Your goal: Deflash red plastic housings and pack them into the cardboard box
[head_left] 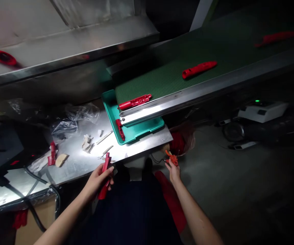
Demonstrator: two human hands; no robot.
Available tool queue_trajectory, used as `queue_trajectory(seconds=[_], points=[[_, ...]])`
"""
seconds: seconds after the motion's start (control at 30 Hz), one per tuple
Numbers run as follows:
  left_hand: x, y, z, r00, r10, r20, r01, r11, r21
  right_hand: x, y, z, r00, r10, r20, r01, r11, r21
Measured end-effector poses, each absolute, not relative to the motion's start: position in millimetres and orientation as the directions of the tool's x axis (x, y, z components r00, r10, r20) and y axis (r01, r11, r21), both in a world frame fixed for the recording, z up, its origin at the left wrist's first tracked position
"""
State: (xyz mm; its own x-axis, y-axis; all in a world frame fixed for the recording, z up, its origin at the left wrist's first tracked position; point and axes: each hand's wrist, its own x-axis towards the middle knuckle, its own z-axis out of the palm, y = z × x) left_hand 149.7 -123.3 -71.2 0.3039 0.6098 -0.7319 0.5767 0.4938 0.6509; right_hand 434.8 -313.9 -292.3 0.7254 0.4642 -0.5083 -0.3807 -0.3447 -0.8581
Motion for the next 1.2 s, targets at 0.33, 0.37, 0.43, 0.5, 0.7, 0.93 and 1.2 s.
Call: queue_trajectory(seconds=[0.33, 0.37, 0.43, 0.5, 0.7, 0.93, 1.2], points=[[120.9, -121.0, -30.6, 0.23, 0.667, -0.709, 0.018, 0.725, 0.688, 407.1, -199.2, -310.2, 0.493, 0.441, -0.75, -0.574, -0.483, -0.662], [110.3, -116.7, -28.8, 0.215, 0.688, -0.693, -0.03, 0.714, 0.7, 395.3, -202.2, -303.8, 0.447, 0.446, -0.775, -0.543, -0.554, -0.631], [85.1, -105.9, -26.8, 0.172, 0.733, -0.659, -0.136, 0.68, 0.721, 366.1, -214.4, -290.0, 0.349, 0.453, -0.821, -0.443, -0.692, -0.57], [55.8, -92.7, -26.6, 0.123, 0.769, -0.627, -0.259, 0.635, 0.728, 332.6, -225.8, -276.8, 0.282, 0.469, -0.837, -0.298, -0.786, -0.541], [-39.6, -45.3, -27.9, 0.081, 0.773, -0.629, -0.527, 0.569, 0.631, 233.0, -182.1, -246.3, 0.203, 0.658, -0.725, 0.149, -0.752, -0.642], [-125.4, -1.9, -16.3, 0.113, 0.812, -0.573, -0.57, 0.525, 0.632, 133.7, -45.4, -216.9, -0.046, 0.851, -0.523, 0.474, -0.442, -0.761], [-156.2, 9.3, -5.0, -0.029, 0.847, -0.531, -0.601, 0.41, 0.686, 85.5, 44.8, -201.4, -0.195, 0.894, -0.402, 0.648, -0.19, -0.737]])
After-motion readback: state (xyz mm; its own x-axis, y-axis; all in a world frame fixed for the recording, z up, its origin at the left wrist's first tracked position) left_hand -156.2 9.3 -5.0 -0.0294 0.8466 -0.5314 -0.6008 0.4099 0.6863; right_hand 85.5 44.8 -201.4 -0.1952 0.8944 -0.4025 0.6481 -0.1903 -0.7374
